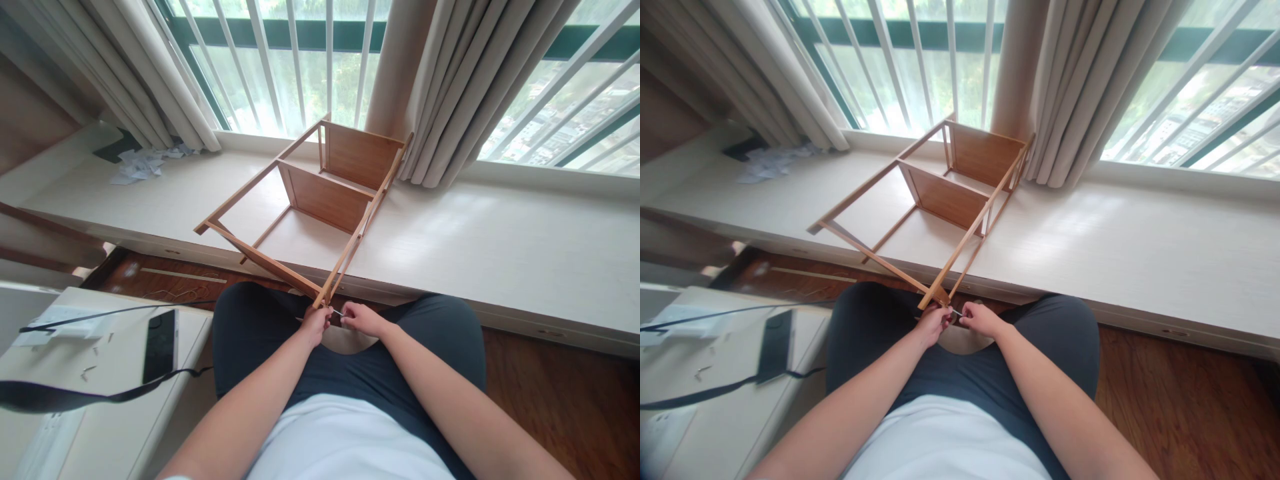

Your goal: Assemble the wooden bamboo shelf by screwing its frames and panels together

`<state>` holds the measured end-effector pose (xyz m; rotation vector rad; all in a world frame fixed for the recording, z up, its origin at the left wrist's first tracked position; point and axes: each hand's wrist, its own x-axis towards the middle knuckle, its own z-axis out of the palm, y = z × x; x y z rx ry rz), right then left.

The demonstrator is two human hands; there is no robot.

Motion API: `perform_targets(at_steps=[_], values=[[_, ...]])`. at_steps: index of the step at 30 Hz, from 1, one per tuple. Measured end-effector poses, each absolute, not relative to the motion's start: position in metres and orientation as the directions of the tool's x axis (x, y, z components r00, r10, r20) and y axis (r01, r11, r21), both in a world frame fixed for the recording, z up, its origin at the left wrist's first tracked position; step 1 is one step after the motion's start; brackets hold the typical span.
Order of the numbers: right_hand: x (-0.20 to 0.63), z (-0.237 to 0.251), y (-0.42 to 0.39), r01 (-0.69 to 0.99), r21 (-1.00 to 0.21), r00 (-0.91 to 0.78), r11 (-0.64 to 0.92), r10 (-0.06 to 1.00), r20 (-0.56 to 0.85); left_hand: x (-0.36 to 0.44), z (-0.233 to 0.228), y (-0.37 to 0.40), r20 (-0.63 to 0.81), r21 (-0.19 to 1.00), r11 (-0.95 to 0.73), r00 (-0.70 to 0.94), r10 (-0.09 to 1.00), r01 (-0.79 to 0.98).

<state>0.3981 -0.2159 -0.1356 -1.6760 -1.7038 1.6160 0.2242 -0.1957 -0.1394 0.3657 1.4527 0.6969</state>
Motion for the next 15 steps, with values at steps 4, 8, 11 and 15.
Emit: perform_targets(at_steps=[4,8,11,15], values=[[0.402,-0.13,-0.215,0.616,-0.767,-0.269,-0.182,0.866,-0.421,0.224,-0.14,-0.196,-0.777,0.62,0.757,-0.024,0.629,-0.209],[0.402,-0.124,-0.214,0.661,-0.739,-0.263,-0.126,0.884,-0.386,0.223,-0.144,-0.196,-0.775,0.622,0.756,-0.026,0.631,-0.204],[0.401,-0.121,-0.213,0.688,-0.721,-0.258,-0.088,0.898,-0.356,0.223,-0.145,-0.196,-0.772,0.626,0.753,-0.028,0.635,-0.203],[0.401,-0.119,-0.213,0.706,-0.706,-0.258,-0.058,0.907,-0.333,0.223,-0.145,-0.196,-0.77,0.629,0.751,-0.028,0.638,-0.201]])
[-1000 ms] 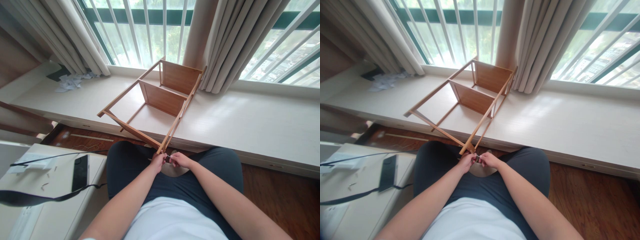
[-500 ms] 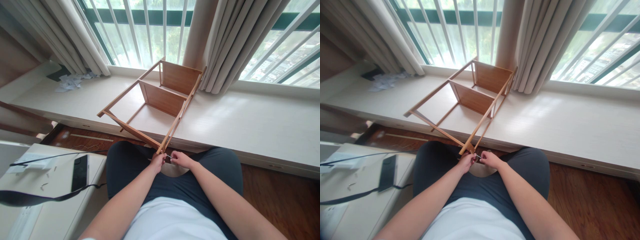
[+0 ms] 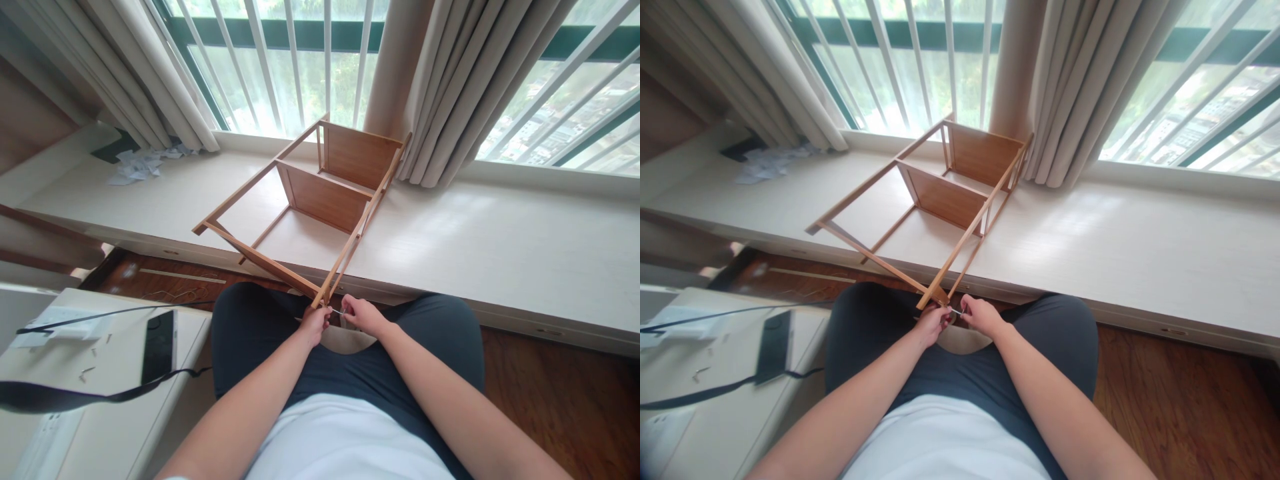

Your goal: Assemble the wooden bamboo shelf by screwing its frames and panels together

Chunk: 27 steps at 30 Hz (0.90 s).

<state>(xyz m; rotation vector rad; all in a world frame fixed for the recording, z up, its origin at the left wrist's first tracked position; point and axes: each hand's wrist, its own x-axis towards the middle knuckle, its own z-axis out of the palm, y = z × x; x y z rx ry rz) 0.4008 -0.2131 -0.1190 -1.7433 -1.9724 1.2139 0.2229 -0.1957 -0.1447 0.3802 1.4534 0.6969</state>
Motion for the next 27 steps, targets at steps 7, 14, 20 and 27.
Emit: perform_targets(at_steps=[7,14,20,27], values=[[0.4013,-0.1161,-0.212,0.736,-0.677,-0.251,-0.028,0.917,-0.311,0.2233,-0.1422,-0.1953,-0.771,0.628,0.752,-0.024,0.637,-0.2],[0.4022,-0.1178,-0.2123,0.741,-0.67,-0.242,-0.036,0.917,-0.317,0.2228,-0.1432,-0.1954,-0.768,0.629,0.748,-0.02,0.64,-0.211],[0.4022,-0.1159,-0.2121,0.746,-0.666,-0.236,-0.027,0.924,-0.301,0.2234,-0.1431,-0.1956,-0.772,0.626,0.751,-0.028,0.635,-0.212],[0.4025,-0.1132,-0.2119,0.756,-0.655,-0.233,-0.015,0.928,-0.29,0.2239,-0.1391,-0.1955,-0.775,0.622,0.755,-0.029,0.631,-0.208]])
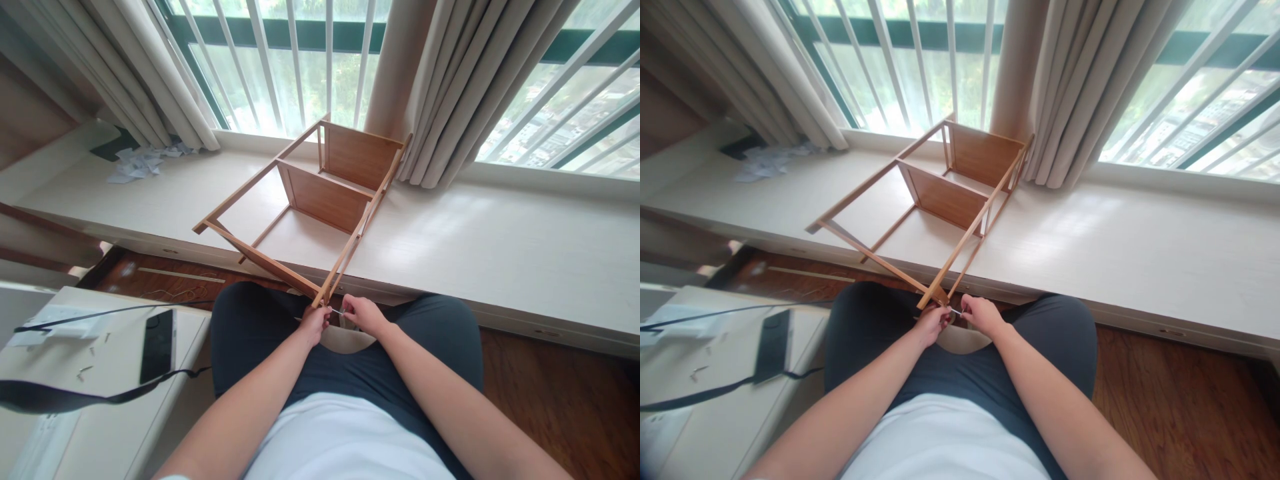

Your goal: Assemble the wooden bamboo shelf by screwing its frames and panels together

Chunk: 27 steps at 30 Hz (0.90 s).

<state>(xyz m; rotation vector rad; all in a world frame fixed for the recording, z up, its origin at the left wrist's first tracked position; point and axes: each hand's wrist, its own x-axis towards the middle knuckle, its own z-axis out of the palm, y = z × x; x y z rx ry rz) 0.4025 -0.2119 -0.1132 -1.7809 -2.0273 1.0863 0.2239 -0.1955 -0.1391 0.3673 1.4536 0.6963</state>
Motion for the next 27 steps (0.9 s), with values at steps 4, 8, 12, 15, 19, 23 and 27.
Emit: perform_targets(at_steps=[4,8,12,15,19,23,27], values=[[0.403,-0.116,-0.212,0.767,-0.642,-0.231,-0.008,0.93,-0.287,0.224,-0.139,-0.195,-0.777,0.62,0.756,-0.031,0.629,-0.21],[0.404,-0.12,-0.211,0.765,-0.644,-0.227,-0.028,0.924,-0.309,0.224,-0.139,-0.195,-0.779,0.619,0.758,-0.036,0.626,-0.208],[0.403,-0.124,-0.211,0.758,-0.65,-0.227,-0.049,0.915,-0.334,0.225,-0.138,-0.195,-0.782,0.615,0.76,-0.034,0.623,-0.208],[0.403,-0.125,-0.211,0.755,-0.654,-0.23,-0.054,0.911,-0.341,0.224,-0.137,-0.195,-0.783,0.612,0.762,-0.025,0.622,-0.212],[0.403,-0.124,-0.212,0.752,-0.657,-0.229,-0.056,0.912,-0.339,0.223,-0.138,-0.195,-0.785,0.608,0.764,-0.024,0.619,-0.215],[0.403,-0.123,-0.212,0.746,-0.664,-0.229,-0.059,0.913,-0.339,0.223,-0.139,-0.195,-0.784,0.61,0.762,-0.023,0.621,-0.219],[0.404,-0.123,-0.211,0.753,-0.656,-0.232,-0.046,0.915,-0.331,0.224,-0.137,-0.195,-0.787,0.605,0.764,-0.023,0.617,-0.223]])
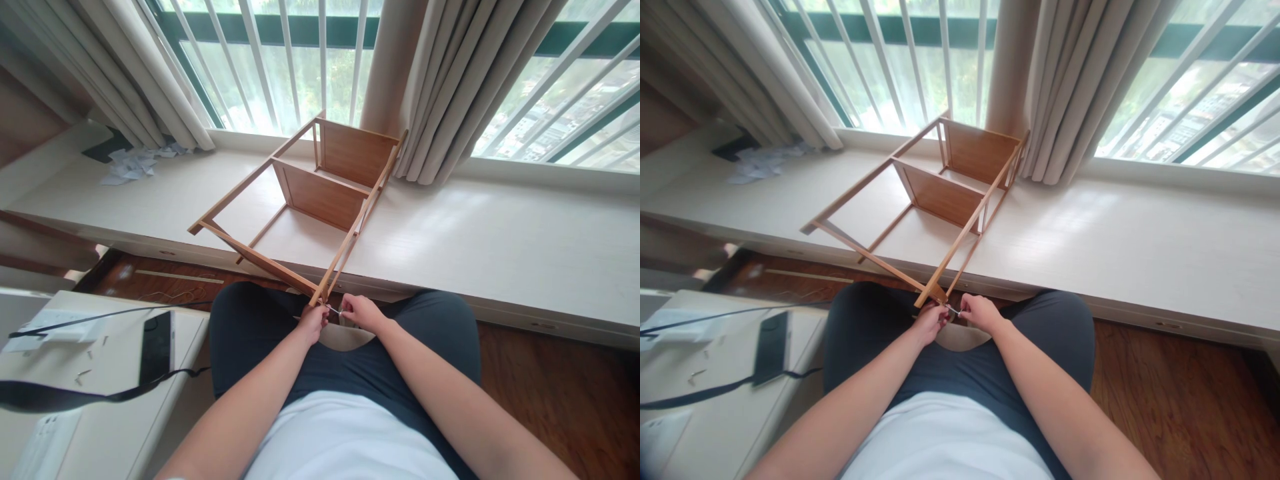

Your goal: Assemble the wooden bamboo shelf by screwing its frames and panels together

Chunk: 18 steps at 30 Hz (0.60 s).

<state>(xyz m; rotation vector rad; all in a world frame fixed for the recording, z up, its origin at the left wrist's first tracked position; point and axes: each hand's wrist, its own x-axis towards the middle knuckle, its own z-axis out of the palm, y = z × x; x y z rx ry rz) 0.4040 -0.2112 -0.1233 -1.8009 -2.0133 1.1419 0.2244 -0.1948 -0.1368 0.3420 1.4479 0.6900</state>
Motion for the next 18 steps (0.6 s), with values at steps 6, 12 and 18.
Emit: perform_targets(at_steps=[6,12,18], values=[[0.406,-0.128,-0.212,0.732,-0.679,-0.241,-0.055,0.912,-0.333,0.225,-0.132,-0.194,-0.793,0.596,0.768,-0.023,0.609,-0.233],[0.404,-0.144,-0.211,0.583,-0.795,-0.267,-0.167,0.885,-0.382,0.226,-0.13,-0.195,-0.796,0.592,0.77,-0.024,0.605,-0.239],[0.399,-0.151,-0.211,0.344,-0.834,-0.362,-0.431,0.758,-0.542,0.226,-0.13,-0.195,-0.796,0.592,0.769,-0.026,0.604,-0.242]])
